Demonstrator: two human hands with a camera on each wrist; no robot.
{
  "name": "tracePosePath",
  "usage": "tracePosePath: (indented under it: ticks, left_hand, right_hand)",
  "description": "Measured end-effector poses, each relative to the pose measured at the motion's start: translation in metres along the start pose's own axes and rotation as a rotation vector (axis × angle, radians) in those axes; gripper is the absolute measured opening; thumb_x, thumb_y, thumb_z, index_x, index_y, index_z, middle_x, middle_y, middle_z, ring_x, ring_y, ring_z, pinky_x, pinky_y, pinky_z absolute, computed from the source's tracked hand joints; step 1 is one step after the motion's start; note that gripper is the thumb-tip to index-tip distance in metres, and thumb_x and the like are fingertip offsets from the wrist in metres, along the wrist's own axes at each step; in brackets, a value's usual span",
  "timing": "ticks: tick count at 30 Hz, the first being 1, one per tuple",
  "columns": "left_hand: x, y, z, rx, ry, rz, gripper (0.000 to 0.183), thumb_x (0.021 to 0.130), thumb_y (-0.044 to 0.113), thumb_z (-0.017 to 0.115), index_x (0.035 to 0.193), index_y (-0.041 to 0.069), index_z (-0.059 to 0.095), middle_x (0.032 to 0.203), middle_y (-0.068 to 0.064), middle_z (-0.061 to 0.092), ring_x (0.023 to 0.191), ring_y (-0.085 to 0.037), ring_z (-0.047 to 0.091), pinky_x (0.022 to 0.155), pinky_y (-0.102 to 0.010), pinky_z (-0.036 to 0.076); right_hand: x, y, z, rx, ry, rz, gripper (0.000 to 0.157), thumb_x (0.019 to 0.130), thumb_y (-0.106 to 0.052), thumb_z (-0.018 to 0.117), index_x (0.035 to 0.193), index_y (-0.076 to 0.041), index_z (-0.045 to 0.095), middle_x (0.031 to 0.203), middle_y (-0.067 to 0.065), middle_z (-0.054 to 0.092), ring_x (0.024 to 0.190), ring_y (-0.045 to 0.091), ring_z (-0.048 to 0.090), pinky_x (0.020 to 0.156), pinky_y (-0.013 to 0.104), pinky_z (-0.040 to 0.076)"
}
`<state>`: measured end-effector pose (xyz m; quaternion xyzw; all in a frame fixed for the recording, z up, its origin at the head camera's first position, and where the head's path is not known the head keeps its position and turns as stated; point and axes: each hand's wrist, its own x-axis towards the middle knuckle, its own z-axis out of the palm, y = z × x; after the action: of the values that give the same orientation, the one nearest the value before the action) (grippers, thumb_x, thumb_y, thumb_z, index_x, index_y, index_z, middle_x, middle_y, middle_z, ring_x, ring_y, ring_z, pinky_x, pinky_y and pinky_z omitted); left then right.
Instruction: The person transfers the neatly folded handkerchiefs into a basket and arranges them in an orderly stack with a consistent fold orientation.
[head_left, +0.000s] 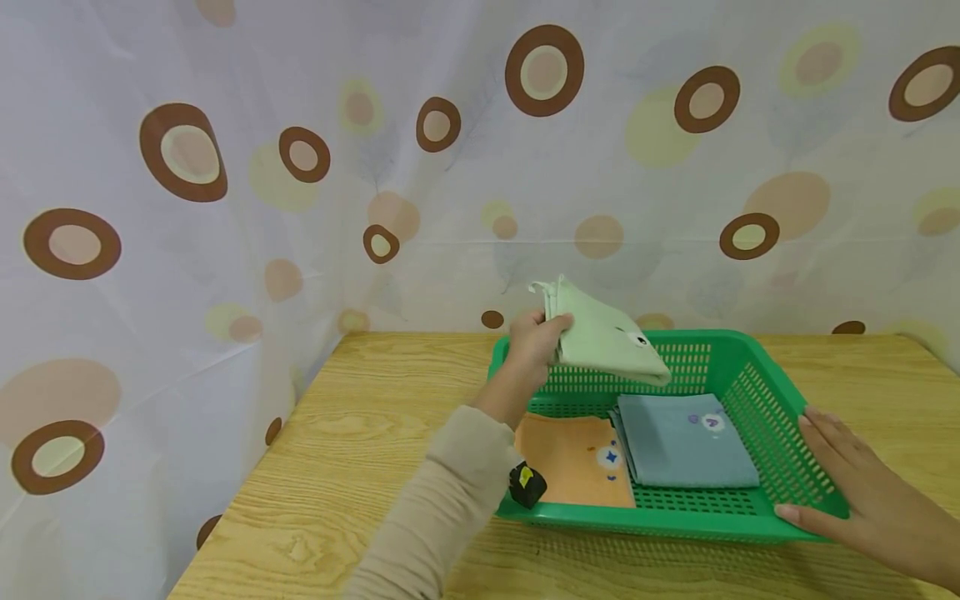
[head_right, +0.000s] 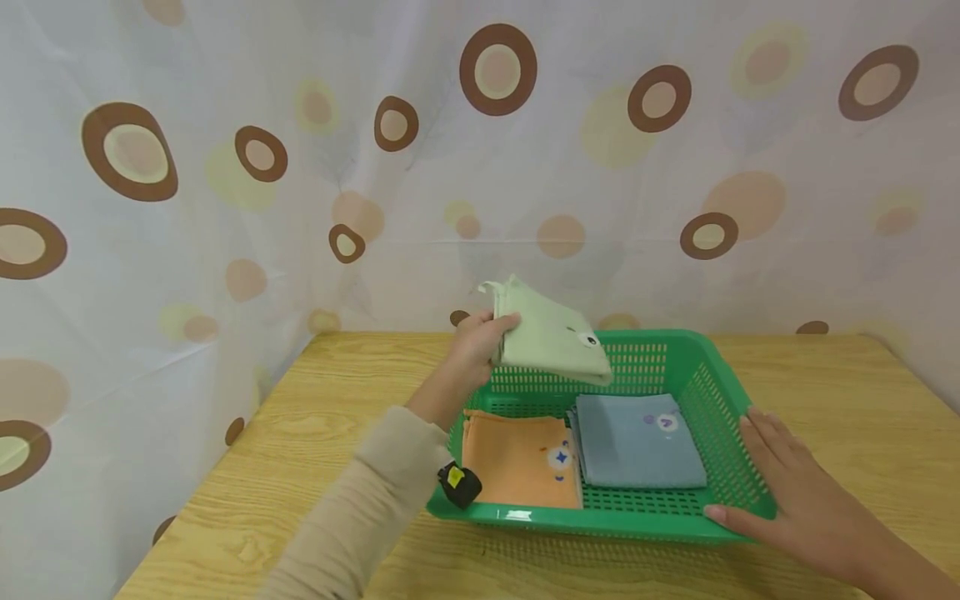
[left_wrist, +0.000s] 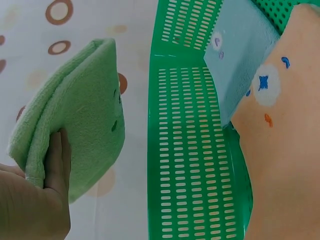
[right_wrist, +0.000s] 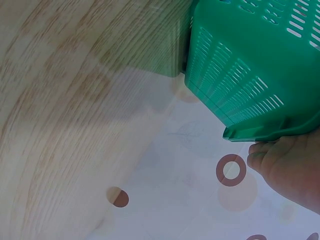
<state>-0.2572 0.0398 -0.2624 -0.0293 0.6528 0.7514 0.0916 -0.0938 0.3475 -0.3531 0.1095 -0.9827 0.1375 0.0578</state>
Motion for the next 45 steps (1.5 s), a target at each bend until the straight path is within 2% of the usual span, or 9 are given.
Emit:
tracePosePath:
  ticks: [3, 12, 26, 34, 40, 45]
  left_hand:
    - [0.0, -0.003, 0.004, -0.021, 0.015, -0.001, 0.028, 0.091, 0.013, 0.059, 0.115, 0.0, 0.062, 0.113, -0.014, 0.065, 0.103, -0.028, 0.064, 0.086, -0.037, 0.054]
    - [-0.004, -0.011, 0.019, -0.071, -0.002, -0.021, 0.027, 0.091, 0.012, 0.059, 0.116, 0.002, 0.062, 0.112, -0.014, 0.065, 0.103, -0.028, 0.063, 0.086, -0.038, 0.053]
    - [-0.014, -0.015, 0.042, -0.074, 0.021, -0.042, 0.023, 0.09, 0.013, 0.061, 0.111, 0.005, 0.065, 0.107, -0.01, 0.066, 0.098, -0.025, 0.064, 0.084, -0.038, 0.054]
    - [-0.025, -0.019, 0.065, -0.087, 0.05, -0.057, 0.021, 0.087, 0.012, 0.064, 0.107, 0.004, 0.066, 0.099, -0.008, 0.066, 0.094, -0.024, 0.065, 0.083, -0.038, 0.054]
    - [-0.029, -0.023, 0.081, -0.045, 0.049, -0.055, 0.016, 0.086, 0.012, 0.066, 0.099, 0.005, 0.067, 0.091, -0.006, 0.065, 0.085, -0.023, 0.064, 0.078, -0.039, 0.054]
    - [-0.031, -0.027, 0.09, -0.026, 0.059, -0.064, 0.017, 0.085, 0.01, 0.066, 0.101, 0.005, 0.066, 0.09, -0.007, 0.064, 0.084, -0.025, 0.064, 0.076, -0.041, 0.055]
  right_hand:
    - [0.0, 0.0, 0.0, 0.003, 0.0, 0.001, 0.099, 0.086, -0.034, 0.063, 0.145, 0.006, -0.006, 0.152, 0.024, -0.017, 0.138, 0.035, -0.027, 0.101, 0.059, -0.025]
    - [0.002, 0.002, -0.001, 0.007, -0.014, 0.009, 0.099, 0.087, -0.035, 0.062, 0.145, 0.006, -0.007, 0.152, 0.023, -0.018, 0.137, 0.034, -0.028, 0.101, 0.061, -0.024]
    - [0.004, 0.002, -0.002, 0.025, -0.024, 0.005, 0.099, 0.087, -0.034, 0.062, 0.145, 0.006, -0.008, 0.151, 0.023, -0.02, 0.137, 0.037, -0.028, 0.099, 0.067, -0.02]
    - [0.005, 0.005, -0.003, 0.033, -0.03, 0.011, 0.1, 0.087, -0.034, 0.062, 0.145, 0.007, -0.008, 0.151, 0.026, -0.018, 0.136, 0.042, -0.025, 0.097, 0.072, -0.014]
    - [0.007, 0.01, -0.003, 0.024, -0.017, 0.006, 0.1, 0.087, -0.033, 0.063, 0.145, 0.005, -0.009, 0.151, 0.024, -0.02, 0.137, 0.039, -0.026, 0.098, 0.07, -0.016]
    - [0.006, 0.013, 0.001, 0.015, 0.001, -0.004, 0.101, 0.086, -0.032, 0.064, 0.146, 0.002, -0.01, 0.152, 0.02, -0.02, 0.137, 0.033, -0.029, 0.099, 0.063, -0.024]
